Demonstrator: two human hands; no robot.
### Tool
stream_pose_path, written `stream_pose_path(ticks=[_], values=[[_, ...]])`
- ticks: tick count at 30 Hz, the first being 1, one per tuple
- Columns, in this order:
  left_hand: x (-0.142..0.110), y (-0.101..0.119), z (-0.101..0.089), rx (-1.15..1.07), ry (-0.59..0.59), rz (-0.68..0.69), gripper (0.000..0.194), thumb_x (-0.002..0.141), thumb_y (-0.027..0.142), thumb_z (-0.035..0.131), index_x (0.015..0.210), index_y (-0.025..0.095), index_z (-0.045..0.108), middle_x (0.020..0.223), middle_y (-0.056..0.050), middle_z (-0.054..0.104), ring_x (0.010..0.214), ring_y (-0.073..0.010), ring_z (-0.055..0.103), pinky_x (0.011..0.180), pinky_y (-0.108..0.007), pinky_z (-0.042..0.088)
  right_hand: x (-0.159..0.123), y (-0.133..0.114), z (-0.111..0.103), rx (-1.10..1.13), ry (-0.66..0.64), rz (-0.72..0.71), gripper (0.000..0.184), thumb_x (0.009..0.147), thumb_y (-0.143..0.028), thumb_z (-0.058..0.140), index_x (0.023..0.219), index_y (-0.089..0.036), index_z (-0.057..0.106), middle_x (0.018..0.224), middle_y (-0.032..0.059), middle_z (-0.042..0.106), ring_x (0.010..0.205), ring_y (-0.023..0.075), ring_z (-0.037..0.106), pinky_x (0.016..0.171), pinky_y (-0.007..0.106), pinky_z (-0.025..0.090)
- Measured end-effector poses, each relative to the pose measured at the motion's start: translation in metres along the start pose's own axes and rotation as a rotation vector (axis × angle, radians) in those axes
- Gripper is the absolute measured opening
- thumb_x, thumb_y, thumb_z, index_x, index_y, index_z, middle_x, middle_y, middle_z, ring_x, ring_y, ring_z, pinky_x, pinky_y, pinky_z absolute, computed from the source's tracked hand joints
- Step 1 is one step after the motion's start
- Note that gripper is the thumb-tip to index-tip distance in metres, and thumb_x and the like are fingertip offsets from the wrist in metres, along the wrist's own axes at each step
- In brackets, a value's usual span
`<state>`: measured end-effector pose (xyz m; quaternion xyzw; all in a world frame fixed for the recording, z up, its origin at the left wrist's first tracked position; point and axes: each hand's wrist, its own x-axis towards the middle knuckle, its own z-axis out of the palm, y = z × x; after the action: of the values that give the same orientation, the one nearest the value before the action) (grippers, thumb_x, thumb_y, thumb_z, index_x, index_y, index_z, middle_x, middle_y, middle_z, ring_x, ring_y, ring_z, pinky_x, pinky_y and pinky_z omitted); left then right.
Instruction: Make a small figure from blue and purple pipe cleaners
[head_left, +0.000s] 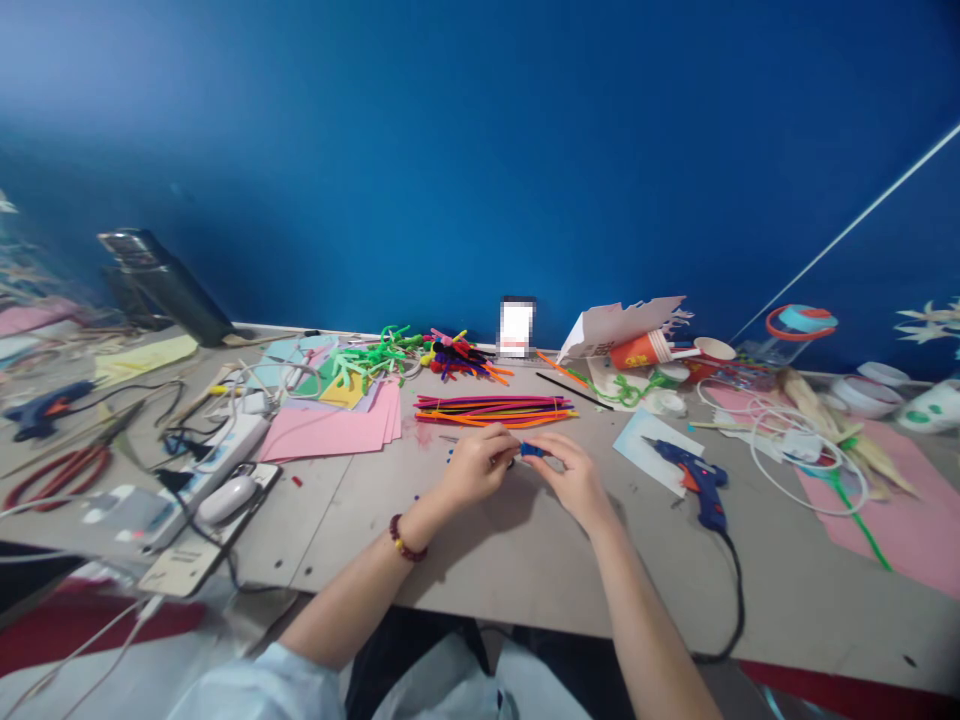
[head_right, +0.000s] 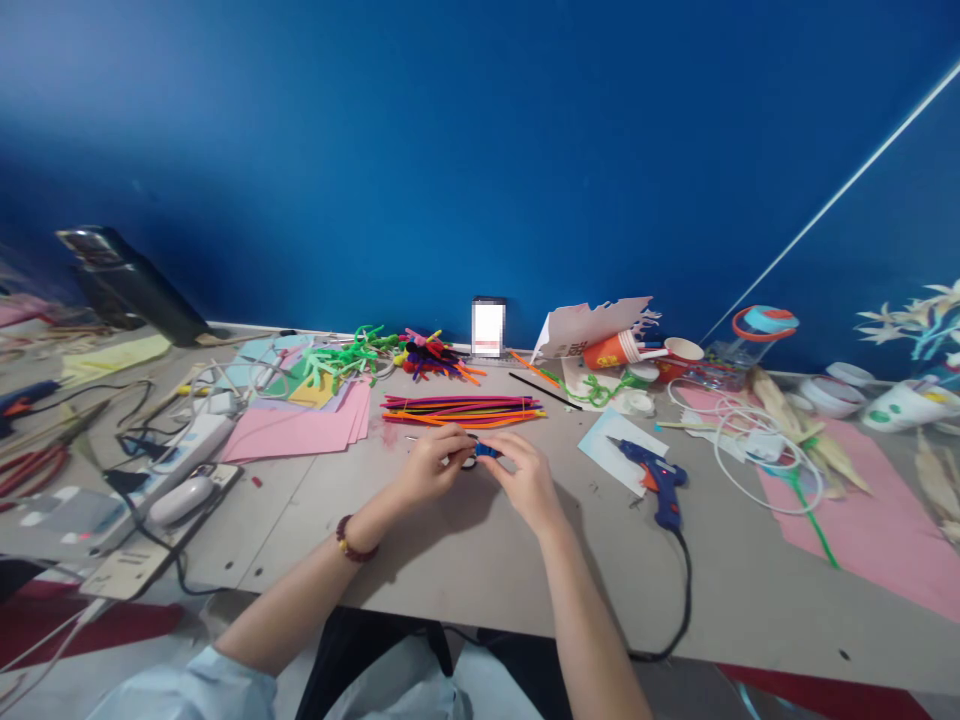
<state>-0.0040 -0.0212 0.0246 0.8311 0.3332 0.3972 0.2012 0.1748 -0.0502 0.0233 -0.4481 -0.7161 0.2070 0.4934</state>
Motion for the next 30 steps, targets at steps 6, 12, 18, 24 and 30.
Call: stream_pose_path(ticks=[6,12,18,24,30], values=[[0.000,0.001,0.000,-0.029,-0.005,0.005,0.019,0.086,0.015,0.047,0.087,0.016,0.066,0.079,-0.006,0.062,0.070,-0.0129,0.057,0.063,-0.023,0.044,-0.001,0.005,0.003,0.170,-0.027,0.170,0.018,0.077,-0.031,0.065,0.093,-0.022,0.068,0.095,0.0067,0.068,0.088,0.0204,0.063,0.082,0.035,0.051],[-0.007,-0.001,0.007,0.240,0.028,0.131,0.023,0.089,0.017,0.042,0.093,0.019,0.064,0.084,-0.006,0.062,0.074,-0.0133,0.057,0.061,-0.023,0.043,-0.002,0.009,0.005,0.533,-0.062,0.523,0.029,0.063,-0.030,0.076,0.088,-0.019,0.066,0.083,0.0037,0.069,0.080,0.0181,0.064,0.078,0.032,0.051],[-0.008,-0.002,0.008,0.362,0.053,0.188,0.023,0.090,0.016,0.040,0.092,0.018,0.063,0.082,-0.006,0.061,0.071,-0.0133,0.056,0.059,-0.023,0.042,-0.004,0.010,0.008,0.540,-0.028,0.527,0.029,0.062,-0.031,0.077,0.085,-0.019,0.065,0.082,0.0035,0.067,0.080,0.0176,0.062,0.077,0.032,0.050],[-0.006,0.002,0.005,0.266,0.003,0.120,0.024,0.088,0.015,0.040,0.093,0.018,0.064,0.082,-0.006,0.060,0.073,-0.0137,0.056,0.061,-0.023,0.042,-0.004,0.012,0.009,0.386,-0.031,0.291,0.020,0.072,-0.030,0.069,0.088,-0.020,0.063,0.088,0.0051,0.064,0.085,0.0185,0.061,0.081,0.034,0.050],[0.000,0.007,-0.001,-0.048,-0.028,-0.034,0.019,0.084,0.013,0.046,0.085,0.016,0.064,0.078,-0.005,0.061,0.067,-0.0123,0.054,0.061,-0.023,0.041,-0.002,0.007,0.006,0.223,-0.052,0.138,0.012,0.079,-0.028,0.061,0.088,-0.020,0.062,0.093,0.0065,0.063,0.090,0.0189,0.060,0.085,0.035,0.049]])
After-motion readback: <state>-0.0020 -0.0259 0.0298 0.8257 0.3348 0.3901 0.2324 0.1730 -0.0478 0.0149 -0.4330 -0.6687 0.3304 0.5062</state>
